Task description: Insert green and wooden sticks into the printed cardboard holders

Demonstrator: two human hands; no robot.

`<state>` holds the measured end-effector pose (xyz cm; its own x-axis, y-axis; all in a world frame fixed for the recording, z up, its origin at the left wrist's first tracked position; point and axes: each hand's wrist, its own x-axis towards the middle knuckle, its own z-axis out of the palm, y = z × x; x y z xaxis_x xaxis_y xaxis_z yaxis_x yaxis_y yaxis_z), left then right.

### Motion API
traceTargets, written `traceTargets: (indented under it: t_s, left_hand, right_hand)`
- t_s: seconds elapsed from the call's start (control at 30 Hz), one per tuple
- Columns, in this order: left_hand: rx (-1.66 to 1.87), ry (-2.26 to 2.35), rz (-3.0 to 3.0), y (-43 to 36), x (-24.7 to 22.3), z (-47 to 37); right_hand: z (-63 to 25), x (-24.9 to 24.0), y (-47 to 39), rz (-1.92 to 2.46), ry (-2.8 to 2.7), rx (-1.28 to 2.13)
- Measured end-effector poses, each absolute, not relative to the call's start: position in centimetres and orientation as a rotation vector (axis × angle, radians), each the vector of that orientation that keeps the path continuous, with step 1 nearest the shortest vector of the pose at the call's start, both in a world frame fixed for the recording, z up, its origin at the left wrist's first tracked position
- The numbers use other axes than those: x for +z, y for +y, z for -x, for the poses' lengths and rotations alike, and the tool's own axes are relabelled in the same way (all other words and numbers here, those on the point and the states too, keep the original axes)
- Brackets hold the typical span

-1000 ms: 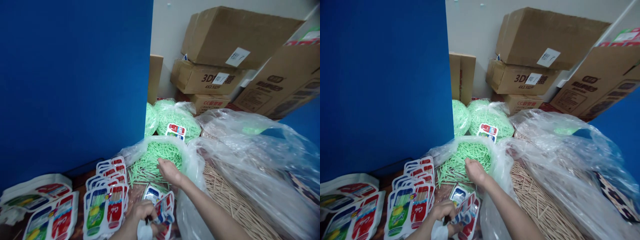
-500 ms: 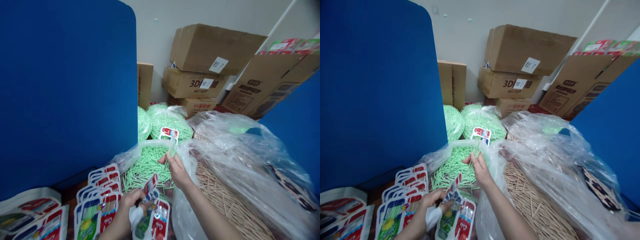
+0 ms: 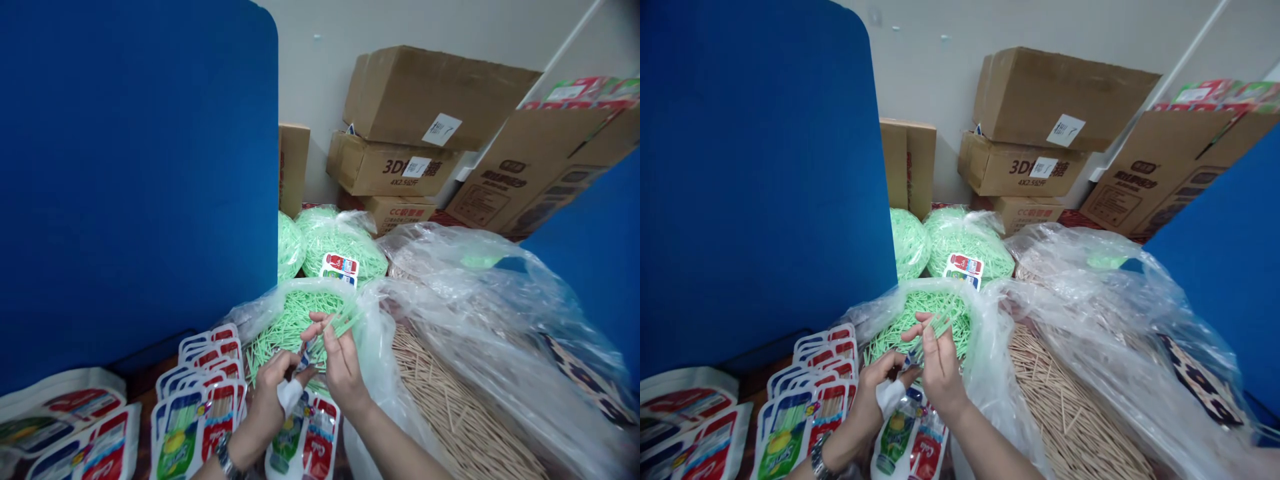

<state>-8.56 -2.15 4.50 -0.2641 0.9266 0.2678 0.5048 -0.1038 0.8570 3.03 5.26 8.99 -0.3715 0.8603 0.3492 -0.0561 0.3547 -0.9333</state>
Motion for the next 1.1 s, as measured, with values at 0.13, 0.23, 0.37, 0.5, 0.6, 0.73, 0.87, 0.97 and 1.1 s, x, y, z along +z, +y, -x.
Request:
traceTargets:
  t_s: [0.13, 0.23, 0.37, 0.5, 0.6, 0.73, 0.87, 0.97, 1.1]
  left_hand:
    - [1.339, 1.752, -1.557, -2.1, 4.2, 8.5]
    - [1.338, 1.756, -1.526, -1.9, 3.9, 8.4]
    - [1.342, 1.757, -1.408, -1.8, 3.5, 8.2]
    - [1.343, 1.783, -1.371, -1.7, 3.3, 8.2]
    - [1.367, 1.792, -1.467, -1.7, 3.8, 8.3]
    - [1.377, 1.789, -1.698, -1.6, 4.8, 8.8]
    - [1.378, 1.76, -1.956, -1.5, 5.0, 9.7]
    - [1.37, 1.764, -2.069, -1.5, 4.8, 10.2]
    - [1.377, 1.774, -2.085, -1.5, 4.5, 10.3]
  right_hand:
    - [-2.9, 8.9, 5.3, 0.734, -1.64, 1.162]
    - [-2.7, 9.1, 5.3, 0.74, -1.622, 1.142]
    - [-2.7, 8.7, 5.2, 0.766, -1.62, 1.176]
    - [-2.9, 8.0, 4.9, 0.827, -1.633, 1.177]
    - [-3.0, 7.4, 4.8, 0.841, -1.689, 1.181]
    - [-3.0, 6.4, 4.6, 0.843, -1.721, 1.185]
    - [-3.6, 5.9, 4.9, 0.777, -1.854, 1.104]
    - [-4.3, 6.5, 5.5, 0.707, -2.007, 1.0]
    - [-4.9, 7.5, 6.4, 0.655, -2.086, 0.924]
